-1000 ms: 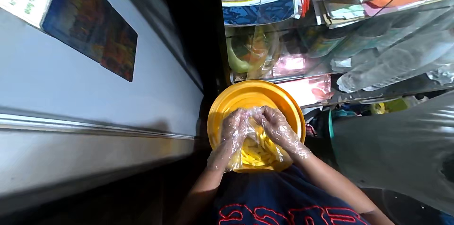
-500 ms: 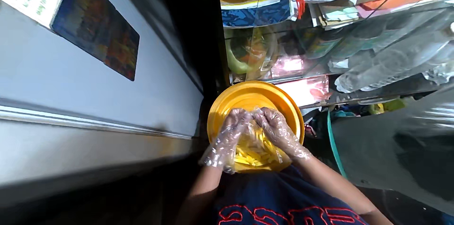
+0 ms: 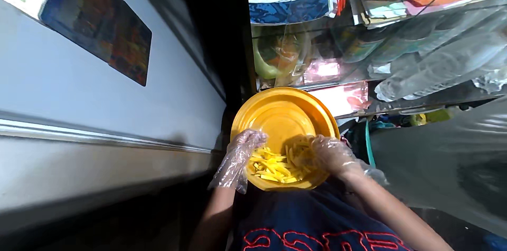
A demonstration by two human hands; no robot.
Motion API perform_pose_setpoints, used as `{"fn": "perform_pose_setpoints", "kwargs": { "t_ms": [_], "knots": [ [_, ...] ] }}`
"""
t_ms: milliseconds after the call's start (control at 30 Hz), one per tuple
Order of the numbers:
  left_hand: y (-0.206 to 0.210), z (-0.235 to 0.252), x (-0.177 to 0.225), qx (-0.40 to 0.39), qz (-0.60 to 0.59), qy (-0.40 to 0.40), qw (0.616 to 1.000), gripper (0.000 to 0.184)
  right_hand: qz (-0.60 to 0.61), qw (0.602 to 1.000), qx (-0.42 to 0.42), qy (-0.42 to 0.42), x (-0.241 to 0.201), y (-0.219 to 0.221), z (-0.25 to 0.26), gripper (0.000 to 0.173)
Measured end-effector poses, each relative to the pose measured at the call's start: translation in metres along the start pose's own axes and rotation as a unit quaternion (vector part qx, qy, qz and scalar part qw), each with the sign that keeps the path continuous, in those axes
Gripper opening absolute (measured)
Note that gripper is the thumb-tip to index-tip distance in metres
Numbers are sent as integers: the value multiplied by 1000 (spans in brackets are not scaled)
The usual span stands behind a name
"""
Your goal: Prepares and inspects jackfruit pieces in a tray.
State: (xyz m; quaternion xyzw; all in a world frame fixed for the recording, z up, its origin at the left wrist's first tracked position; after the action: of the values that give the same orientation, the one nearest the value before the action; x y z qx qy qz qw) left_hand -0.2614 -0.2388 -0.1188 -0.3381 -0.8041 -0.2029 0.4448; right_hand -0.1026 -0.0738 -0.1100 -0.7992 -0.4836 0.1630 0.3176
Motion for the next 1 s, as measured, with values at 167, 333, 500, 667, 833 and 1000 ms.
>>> {"fn": "perform_pose_setpoints", "kwargs": {
  "t_ms": [167, 333, 500, 667, 833, 1000],
  "knots": [
    [8, 3, -3, 10, -56, 6, 998, 24, -30, 999, -35, 17, -19, 34, 3, 109],
    [15, 3, -3, -3, 2, 18, 1000, 27, 21, 999, -2, 25, -11, 28, 10, 65],
    [21, 5, -3, -49, 20, 47, 997, 20, 72, 997, 12, -12, 1, 18, 17, 50],
    [30, 7, -5, -122, 6, 28, 992, 29, 267, 959, 65, -71, 24, -2, 25, 38],
    [32, 6, -5, -89, 32, 2, 995, 28, 588, 804, 16, -85, 25, 3, 21, 18],
    [30, 4, -4, -51, 12, -6, 999, 22, 751, 639, -23, -162, 19, 7, 20, 20]
  ]
}}
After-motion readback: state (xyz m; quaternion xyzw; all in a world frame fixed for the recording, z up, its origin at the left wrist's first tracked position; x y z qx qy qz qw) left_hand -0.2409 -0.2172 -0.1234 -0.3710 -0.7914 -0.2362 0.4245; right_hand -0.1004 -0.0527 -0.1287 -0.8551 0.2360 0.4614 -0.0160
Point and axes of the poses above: each hand's wrist, its own z-axis towards the middle knuckle, its own y-axis out of the palm, x = y × z, the point moved 8 cm from there along z, towards the middle knuckle, and after that the axes turned 15 degrees about -z, right-handed, at the moved point
